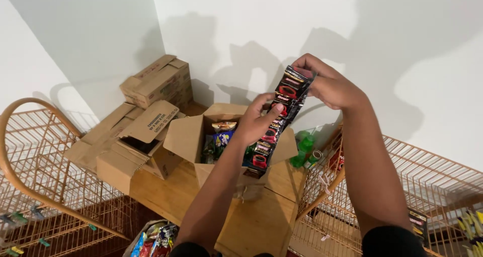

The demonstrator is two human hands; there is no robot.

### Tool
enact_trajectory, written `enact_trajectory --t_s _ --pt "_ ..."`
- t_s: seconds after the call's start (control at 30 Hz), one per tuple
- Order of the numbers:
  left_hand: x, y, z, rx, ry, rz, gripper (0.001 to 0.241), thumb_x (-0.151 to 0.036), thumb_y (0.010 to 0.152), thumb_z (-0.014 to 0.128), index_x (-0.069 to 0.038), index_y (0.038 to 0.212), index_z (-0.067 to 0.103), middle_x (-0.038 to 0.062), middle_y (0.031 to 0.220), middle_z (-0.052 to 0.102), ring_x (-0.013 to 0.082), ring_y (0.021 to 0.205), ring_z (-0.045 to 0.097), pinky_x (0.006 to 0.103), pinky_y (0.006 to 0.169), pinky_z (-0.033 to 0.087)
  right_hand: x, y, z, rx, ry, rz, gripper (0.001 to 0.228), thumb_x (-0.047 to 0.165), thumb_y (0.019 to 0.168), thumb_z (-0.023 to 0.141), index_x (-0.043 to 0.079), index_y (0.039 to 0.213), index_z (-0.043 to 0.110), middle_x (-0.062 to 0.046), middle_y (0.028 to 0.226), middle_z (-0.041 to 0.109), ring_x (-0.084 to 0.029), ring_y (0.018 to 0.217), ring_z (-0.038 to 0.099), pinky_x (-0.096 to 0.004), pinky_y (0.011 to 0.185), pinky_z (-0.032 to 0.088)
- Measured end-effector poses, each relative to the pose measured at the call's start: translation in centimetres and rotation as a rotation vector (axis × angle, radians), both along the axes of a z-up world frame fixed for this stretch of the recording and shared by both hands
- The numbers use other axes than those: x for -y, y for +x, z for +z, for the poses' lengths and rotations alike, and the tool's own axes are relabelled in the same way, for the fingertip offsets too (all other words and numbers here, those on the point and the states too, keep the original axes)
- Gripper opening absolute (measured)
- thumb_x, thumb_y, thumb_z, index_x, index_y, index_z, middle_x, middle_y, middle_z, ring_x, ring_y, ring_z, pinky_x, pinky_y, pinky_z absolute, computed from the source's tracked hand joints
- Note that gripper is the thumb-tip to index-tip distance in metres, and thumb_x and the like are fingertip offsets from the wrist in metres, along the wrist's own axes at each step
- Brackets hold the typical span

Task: Picking up various packaged grocery items from cardboard boxes and placing them into a wire cart.

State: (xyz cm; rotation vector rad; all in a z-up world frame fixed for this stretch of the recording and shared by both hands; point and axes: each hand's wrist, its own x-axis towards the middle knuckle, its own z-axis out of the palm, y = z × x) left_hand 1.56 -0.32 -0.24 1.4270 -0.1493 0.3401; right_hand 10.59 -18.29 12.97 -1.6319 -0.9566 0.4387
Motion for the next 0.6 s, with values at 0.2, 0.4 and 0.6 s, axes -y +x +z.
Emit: enact_trajectory --t_s 0.2,0.4,0.6 --pt "0.2 1.7 -2.2 0.265 0.049 -0.114 0.029 -0.025 0.105 0.064 -0.002 0.123 0.064 0.003 0.110 0.070 0.0092 0.098 0.060 0.0298 0.088 0.052 -0.2 -0.9 0.6 0.312 0.081 -0.149 0.028 -0.008 0.092 0.059 0.002 0.117 0.066 -0.004 0.105 0.069 -0.012 0.095 0.064 -0.029 0.085 0.055" --pt "1.0 1.7 -0.2 0.195 0.246 -0.047 0.032 -0.033 0.103 0.062 -0.003 0.116 0.064 0.001 0.100 0.070 0.0070 0.091 0.061 0.0272 0.082 0.052 0.2 1.0 1.4 0.240 0.361 -0.333 0.016 -0.003 0.100 0.059 0.001 0.113 0.069 -0.003 0.095 0.071 -0.010 0.080 0.064 -0.026 0.071 0.054" --pt "3.8 2.2 0.9 0.188 0.068 -0.072 0.038 -0.040 0.103 0.063 -0.003 0.092 0.063 -0.002 0.078 0.060 0.0061 0.073 0.055 0.0265 0.066 0.048 2.6 1.0 3.3 0.169 0.377 -0.310 0.011 0.009 0.108 0.053 0.006 0.110 0.063 -0.003 0.098 0.068 -0.009 0.082 0.063 -0.026 0.069 0.052"
